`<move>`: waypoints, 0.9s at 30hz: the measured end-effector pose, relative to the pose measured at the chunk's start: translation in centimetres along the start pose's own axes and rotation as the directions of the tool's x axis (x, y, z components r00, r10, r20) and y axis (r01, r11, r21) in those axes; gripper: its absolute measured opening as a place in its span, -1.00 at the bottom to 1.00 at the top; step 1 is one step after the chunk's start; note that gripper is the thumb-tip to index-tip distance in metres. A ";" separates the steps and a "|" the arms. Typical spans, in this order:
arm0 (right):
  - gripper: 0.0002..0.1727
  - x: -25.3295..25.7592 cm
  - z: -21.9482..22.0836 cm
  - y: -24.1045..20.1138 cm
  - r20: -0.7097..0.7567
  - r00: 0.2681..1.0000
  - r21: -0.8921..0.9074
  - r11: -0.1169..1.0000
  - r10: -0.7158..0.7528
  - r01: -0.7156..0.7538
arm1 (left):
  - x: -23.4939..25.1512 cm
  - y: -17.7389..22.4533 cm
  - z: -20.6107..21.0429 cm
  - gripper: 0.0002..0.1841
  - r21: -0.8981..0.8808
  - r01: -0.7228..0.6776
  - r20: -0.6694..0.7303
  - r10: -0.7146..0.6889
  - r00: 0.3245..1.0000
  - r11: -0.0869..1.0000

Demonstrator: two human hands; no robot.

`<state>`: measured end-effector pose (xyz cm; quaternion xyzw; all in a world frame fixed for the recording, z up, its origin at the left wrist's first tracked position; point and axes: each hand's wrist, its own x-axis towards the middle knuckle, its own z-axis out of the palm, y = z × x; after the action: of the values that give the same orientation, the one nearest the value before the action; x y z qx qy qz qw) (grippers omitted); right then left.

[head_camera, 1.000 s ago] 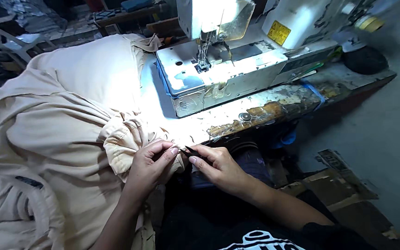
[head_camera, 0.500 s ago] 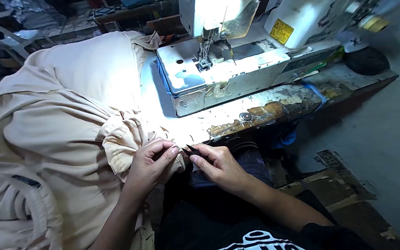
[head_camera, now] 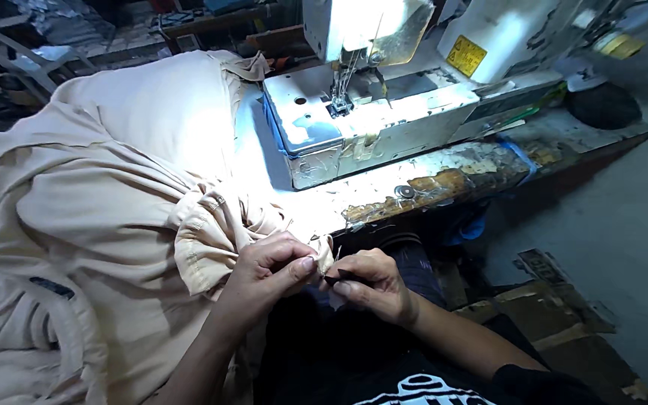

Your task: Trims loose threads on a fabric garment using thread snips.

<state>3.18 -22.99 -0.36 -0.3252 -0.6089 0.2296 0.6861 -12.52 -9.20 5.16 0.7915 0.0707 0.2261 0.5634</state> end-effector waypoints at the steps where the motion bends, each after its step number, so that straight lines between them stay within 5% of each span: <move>1: -0.73 -0.2 0.0 0.1 -0.043 0.996 0.012 0.997 0.072 -0.072 | 0.0 -0.1 0.1 -0.81 0.041 0.029 -0.035 -0.028 0.999 0.999; 5: -0.78 0.0 0.3 0.2 -0.168 0.945 -0.022 0.958 0.279 -0.286 | 0.1 -0.7 0.2 -0.81 0.147 0.096 -0.093 -0.083 0.992 0.985; 10: -0.69 -0.8 0.1 -1.4 0.107 0.992 0.072 0.994 0.070 -0.078 | -0.1 -0.1 0.1 -0.81 0.065 0.019 0.027 -0.021 0.999 0.998; 14: -0.60 -0.5 2.0 -5.2 0.264 0.955 0.143 0.985 -0.132 0.097 | 0.7 -3.2 0.7 -0.81 0.412 0.117 -0.212 -0.029 0.977 0.904; 16: -0.65 -0.3 1.4 -3.7 0.061 0.998 0.017 1.000 -0.023 0.022 | 0.8 -2.7 0.6 -0.82 0.380 0.147 -0.183 -0.082 0.980 0.913; 19: -0.78 0.6 -0.9 -0.8 -0.279 0.946 -0.159 0.963 0.167 -0.217 | 0.8 -1.6 -0.1 -0.85 0.206 0.156 -0.132 -0.131 0.983 0.966; 21: -0.55 1.0 -1.7 -0.9 -0.274 0.900 -0.168 0.905 0.339 -0.392 | 0.5 -1.1 0.1 -0.86 0.134 0.193 -0.123 -0.177 0.977 0.972; 23: -0.53 1.7 -2.1 -0.7 -0.253 0.860 -0.062 0.879 0.444 -0.473 | 0.6 -1.0 -0.1 -0.86 0.104 0.194 -0.113 -0.182 0.977 0.976; 27: -0.64 1.9 -1.9 -0.4 -0.381 0.861 -0.048 0.923 0.337 -0.382 | 0.5 -1.1 -0.7 -0.87 0.076 0.208 -0.112 -0.199 0.974 0.975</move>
<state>5.31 -22.21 1.10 -0.5114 -0.4116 0.2516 0.7112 -12.22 -8.05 4.43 0.7912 0.1903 0.2045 0.5440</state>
